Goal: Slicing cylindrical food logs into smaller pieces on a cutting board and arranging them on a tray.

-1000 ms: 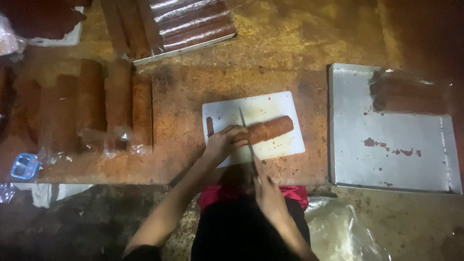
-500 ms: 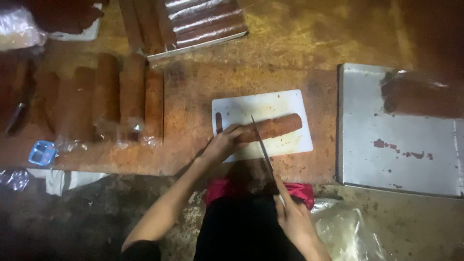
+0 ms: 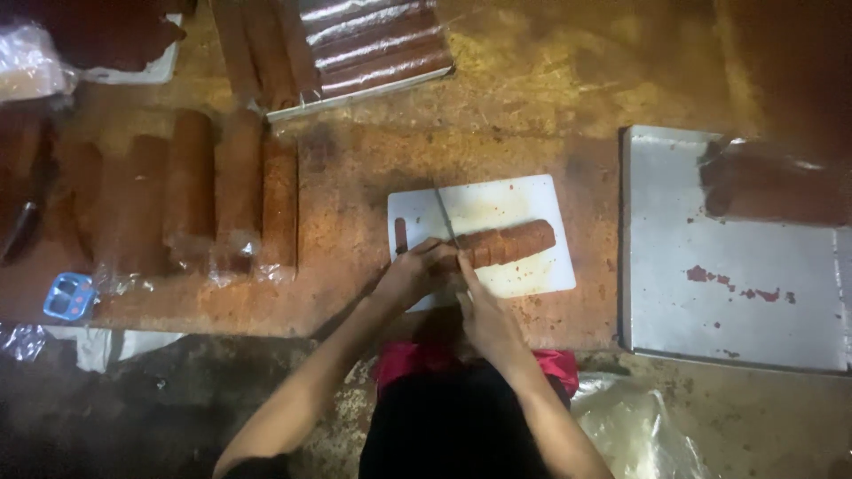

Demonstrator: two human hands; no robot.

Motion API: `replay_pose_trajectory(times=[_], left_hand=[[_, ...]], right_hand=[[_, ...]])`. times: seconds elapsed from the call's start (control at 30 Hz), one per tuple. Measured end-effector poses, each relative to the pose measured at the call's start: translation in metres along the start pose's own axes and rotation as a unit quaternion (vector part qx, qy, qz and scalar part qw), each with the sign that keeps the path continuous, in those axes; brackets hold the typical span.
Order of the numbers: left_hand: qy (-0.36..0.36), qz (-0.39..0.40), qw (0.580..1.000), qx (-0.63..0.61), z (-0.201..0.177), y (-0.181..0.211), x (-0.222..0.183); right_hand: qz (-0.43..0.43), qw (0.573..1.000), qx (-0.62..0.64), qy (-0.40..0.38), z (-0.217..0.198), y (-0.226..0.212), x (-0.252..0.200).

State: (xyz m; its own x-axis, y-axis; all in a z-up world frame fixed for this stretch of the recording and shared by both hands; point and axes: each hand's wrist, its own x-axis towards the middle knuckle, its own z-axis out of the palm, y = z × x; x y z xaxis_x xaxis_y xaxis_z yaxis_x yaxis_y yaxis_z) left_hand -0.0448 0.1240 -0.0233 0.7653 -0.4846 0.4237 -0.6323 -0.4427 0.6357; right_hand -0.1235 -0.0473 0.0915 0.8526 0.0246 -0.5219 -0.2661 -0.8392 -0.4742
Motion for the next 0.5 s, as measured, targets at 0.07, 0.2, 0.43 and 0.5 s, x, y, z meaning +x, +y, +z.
replay_pose_trajectory(times=[0.07, 0.2, 0.43, 0.5], left_hand=[[0.001, -0.062, 0.998, -0.009, 0.006, 0.000, -0.005], [0.039, -0.052, 0.997, 0.029, -0.007, 0.020, 0.005], [-0.009, -0.076, 0.995, -0.060, -0.005, 0.007, -0.002], [-0.014, -0.090, 0.992, -0.082, -0.010, 0.011, -0.002]], right_hand=[[-0.032, 0.999, 0.013, 0.002, 0.012, 0.000, 0.028], [-0.069, 0.995, 0.008, 0.077, 0.039, 0.040, 0.000], [0.065, 0.997, 0.008, -0.038, 0.053, 0.072, -0.080], [0.073, 0.996, 0.007, -0.058, 0.044, 0.069, -0.092]])
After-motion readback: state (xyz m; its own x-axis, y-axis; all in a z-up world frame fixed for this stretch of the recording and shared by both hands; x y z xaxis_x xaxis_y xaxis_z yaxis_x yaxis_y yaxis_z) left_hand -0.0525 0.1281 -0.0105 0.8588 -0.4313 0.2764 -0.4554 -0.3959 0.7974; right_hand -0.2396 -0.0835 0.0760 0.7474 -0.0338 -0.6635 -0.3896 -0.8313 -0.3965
